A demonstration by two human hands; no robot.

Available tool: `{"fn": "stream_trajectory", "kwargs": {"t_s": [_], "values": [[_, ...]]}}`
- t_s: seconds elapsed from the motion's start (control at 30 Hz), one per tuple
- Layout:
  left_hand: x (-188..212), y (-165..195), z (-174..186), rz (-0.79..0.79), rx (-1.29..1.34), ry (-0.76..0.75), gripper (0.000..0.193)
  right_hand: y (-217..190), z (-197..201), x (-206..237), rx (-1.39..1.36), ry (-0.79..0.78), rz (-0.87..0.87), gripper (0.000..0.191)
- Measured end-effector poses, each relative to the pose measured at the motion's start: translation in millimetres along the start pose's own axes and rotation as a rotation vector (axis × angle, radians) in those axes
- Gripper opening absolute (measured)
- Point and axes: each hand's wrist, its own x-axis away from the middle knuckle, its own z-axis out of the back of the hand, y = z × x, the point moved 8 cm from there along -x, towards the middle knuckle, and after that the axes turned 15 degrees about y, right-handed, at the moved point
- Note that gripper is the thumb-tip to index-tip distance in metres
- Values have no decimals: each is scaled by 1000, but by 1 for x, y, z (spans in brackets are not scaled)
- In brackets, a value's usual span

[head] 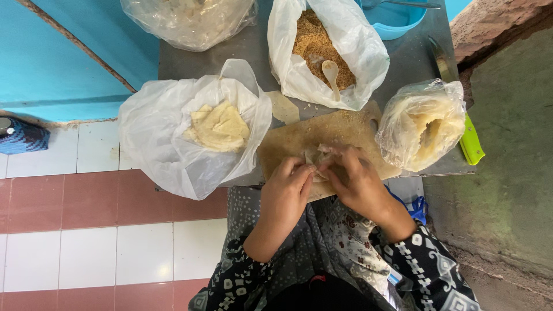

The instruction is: The person sits at a small table and fills triangular pastry wrappers with a brown filling, scooping the filling with a spoon from a plastic bag onto each wrapper. They fold each wrapper over the filling by hand and place the folded pastries into a plastic bag, repeating the cycle.

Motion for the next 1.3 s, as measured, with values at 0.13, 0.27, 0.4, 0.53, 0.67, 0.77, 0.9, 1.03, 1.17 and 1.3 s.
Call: {"fn": "stream_trajectory", "kwargs": {"t_s": [0.13,0.27,0.4,0.53,0.67,0.77,0.9,1.03,1.17,1.3], "values": [[3,3,-1,-86,-19,-55,13,-23,18,7,268,-34,437,52],[7,11,-1,-190,-60,-77,19,-30,22,16,466,-50,611,62],[12,18,-3,-266,-129,-125,27,-33,21,22,457,3,687,55],[12,23,-3,-341,-145,-135,31,-19,21,17,319,136,523,54],[5,22,-4,-345,-121,-148,24,8,14,8,239,251,200,51],[-4,15,-6,-260,-63,-160,14,29,3,7,-32,196,-116,51],[-16,-2,-14,-83,-18,-202,11,22,3,5,-120,169,-59,50],[-26,-12,-22,0,33,-187,13,14,4,1,8,203,91,47],[-25,-12,-21,-57,3,-192,15,40,-11,0,-157,117,-200,48],[-18,5,-6,-361,-5,-139,15,20,-6,0,45,75,171,50]]}}
